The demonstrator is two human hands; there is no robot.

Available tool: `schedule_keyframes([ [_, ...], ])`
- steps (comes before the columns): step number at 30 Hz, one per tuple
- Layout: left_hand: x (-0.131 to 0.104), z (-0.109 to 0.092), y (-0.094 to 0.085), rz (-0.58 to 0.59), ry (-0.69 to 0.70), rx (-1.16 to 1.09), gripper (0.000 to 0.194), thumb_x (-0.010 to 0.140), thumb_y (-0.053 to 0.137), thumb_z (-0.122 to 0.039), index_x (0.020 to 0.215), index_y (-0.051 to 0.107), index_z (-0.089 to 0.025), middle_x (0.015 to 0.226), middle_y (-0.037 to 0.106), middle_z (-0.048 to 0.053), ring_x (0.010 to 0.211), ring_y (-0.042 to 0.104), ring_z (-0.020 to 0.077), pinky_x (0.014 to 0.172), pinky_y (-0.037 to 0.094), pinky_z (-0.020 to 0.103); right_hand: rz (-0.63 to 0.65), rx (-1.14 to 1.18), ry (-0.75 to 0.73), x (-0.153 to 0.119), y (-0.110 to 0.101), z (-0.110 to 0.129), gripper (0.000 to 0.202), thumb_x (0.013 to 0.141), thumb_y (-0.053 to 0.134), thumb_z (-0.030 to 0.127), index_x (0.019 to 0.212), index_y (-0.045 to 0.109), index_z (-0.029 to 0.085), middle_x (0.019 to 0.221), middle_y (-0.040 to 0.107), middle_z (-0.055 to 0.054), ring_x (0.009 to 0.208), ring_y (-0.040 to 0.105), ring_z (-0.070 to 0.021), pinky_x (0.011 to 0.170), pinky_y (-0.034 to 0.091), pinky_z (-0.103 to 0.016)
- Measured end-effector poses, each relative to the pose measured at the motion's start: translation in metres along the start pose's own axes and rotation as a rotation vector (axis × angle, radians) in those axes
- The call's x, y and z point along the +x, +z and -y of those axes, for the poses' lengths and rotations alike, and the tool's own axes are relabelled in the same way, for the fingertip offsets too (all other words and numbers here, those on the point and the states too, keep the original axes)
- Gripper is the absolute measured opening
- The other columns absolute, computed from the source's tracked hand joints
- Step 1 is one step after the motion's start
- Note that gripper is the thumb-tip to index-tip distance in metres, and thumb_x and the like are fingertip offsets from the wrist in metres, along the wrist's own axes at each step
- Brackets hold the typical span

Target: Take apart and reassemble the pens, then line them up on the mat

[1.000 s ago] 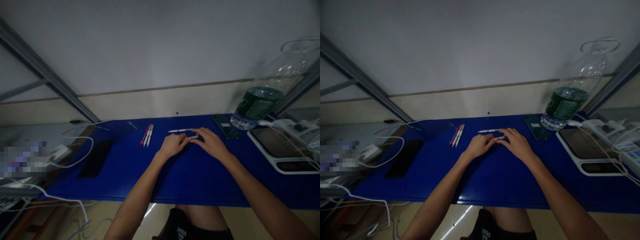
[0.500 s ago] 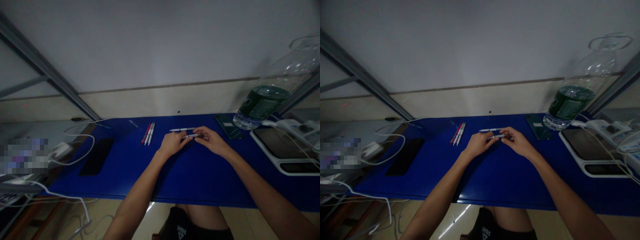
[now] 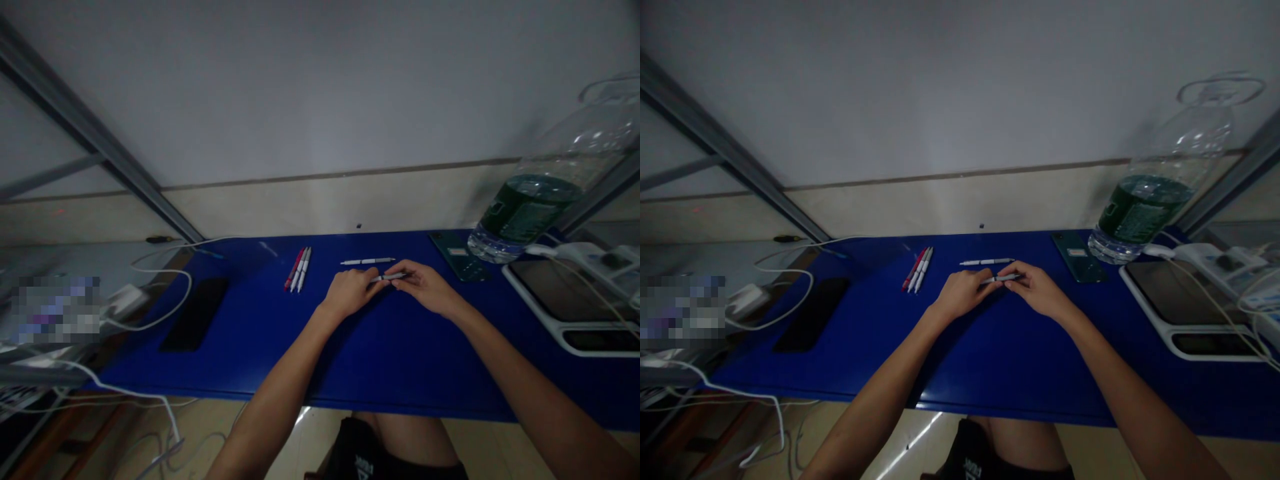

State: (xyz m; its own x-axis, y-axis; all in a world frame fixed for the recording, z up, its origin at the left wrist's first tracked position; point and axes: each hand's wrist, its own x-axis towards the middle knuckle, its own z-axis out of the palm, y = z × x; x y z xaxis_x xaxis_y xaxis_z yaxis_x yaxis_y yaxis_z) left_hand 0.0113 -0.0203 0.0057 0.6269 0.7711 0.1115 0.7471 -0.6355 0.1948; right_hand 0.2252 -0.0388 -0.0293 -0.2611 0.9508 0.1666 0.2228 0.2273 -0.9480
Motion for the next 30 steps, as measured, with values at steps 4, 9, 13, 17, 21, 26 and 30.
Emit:
schedule_keyframes([
  [4,0.000,-0.002,-0.002,-0.014,-0.003,-0.010,0.045,0.103,0.035,-0.055,0.107,0.064,-0.021,0.094,0.074,0.008,0.084,0.071,0.0230,0.069,0.048,0.028,0.040,0.024,0.015,-0.001,-0.001,0.001,0.036,0.088,0.066,0.039,0.121,0.063,0.025,0.106,0.072,-0.007,0.090,0.071,-0.0206,0.075,0.058,-0.035],
  [9,-0.001,-0.005,-0.003,0.002,0.028,-0.029,0.047,0.103,0.034,-0.056,0.106,0.065,-0.021,0.094,0.074,0.009,0.084,0.071,0.0235,0.068,0.048,0.029,0.111,0.036,0.066,-0.001,-0.001,0.006,0.037,0.098,0.050,0.050,0.103,0.068,0.018,0.078,0.073,-0.006,0.067,0.067,-0.0175,0.061,0.053,-0.031],
  [13,-0.002,-0.006,-0.002,0.015,0.045,-0.026,0.046,0.104,0.032,-0.055,0.113,0.063,-0.023,0.095,0.074,0.008,0.085,0.071,0.0235,0.070,0.048,0.029,0.003,-0.067,0.056,-0.002,-0.001,0.009,0.033,0.096,0.053,0.049,0.093,0.068,0.020,0.065,0.063,-0.001,0.059,0.059,-0.0161,0.058,0.049,-0.030],
  [17,-0.002,-0.004,-0.002,0.001,0.050,-0.038,0.043,0.106,0.029,-0.051,0.123,0.060,-0.027,0.099,0.074,0.006,0.088,0.071,0.0227,0.072,0.049,0.028,-0.082,-0.098,-0.020,-0.004,-0.001,0.008,0.028,0.090,0.063,0.043,0.110,0.065,0.023,0.096,0.070,-0.006,0.081,0.067,-0.0196,0.071,0.055,-0.033],
  [21,-0.002,-0.003,-0.002,-0.020,0.051,-0.014,0.040,0.106,0.029,-0.050,0.125,0.057,-0.027,0.104,0.072,0.005,0.089,0.070,0.0216,0.070,0.049,0.027,-0.064,-0.105,-0.014,-0.004,0.000,0.005,0.033,0.087,0.067,0.046,0.112,0.063,0.025,0.109,0.071,-0.008,0.090,0.069,-0.0222,0.074,0.057,-0.035],
  [26,0.002,-0.006,0.005,-0.061,0.121,0.064,0.029,0.106,0.038,-0.038,0.113,0.059,-0.020,0.107,0.068,0.008,0.097,0.067,0.0216,0.081,0.050,0.030,-0.005,-0.076,0.113,-0.003,0.003,0.006,0.046,0.099,0.043,0.056,0.080,0.064,0.020,0.066,0.069,-0.005,0.055,0.063,-0.0163,0.057,0.050,-0.031],
  [30,0.003,-0.007,0.009,-0.048,0.155,0.051,0.028,0.107,0.035,-0.033,0.108,0.058,-0.016,0.107,0.067,0.009,0.099,0.066,0.0210,0.084,0.051,0.032,0.013,-0.034,0.097,-0.001,0.003,0.009,0.037,0.094,0.055,0.052,0.080,0.066,0.019,0.068,0.069,-0.004,0.059,0.064,-0.0162,0.059,0.050,-0.031],
])
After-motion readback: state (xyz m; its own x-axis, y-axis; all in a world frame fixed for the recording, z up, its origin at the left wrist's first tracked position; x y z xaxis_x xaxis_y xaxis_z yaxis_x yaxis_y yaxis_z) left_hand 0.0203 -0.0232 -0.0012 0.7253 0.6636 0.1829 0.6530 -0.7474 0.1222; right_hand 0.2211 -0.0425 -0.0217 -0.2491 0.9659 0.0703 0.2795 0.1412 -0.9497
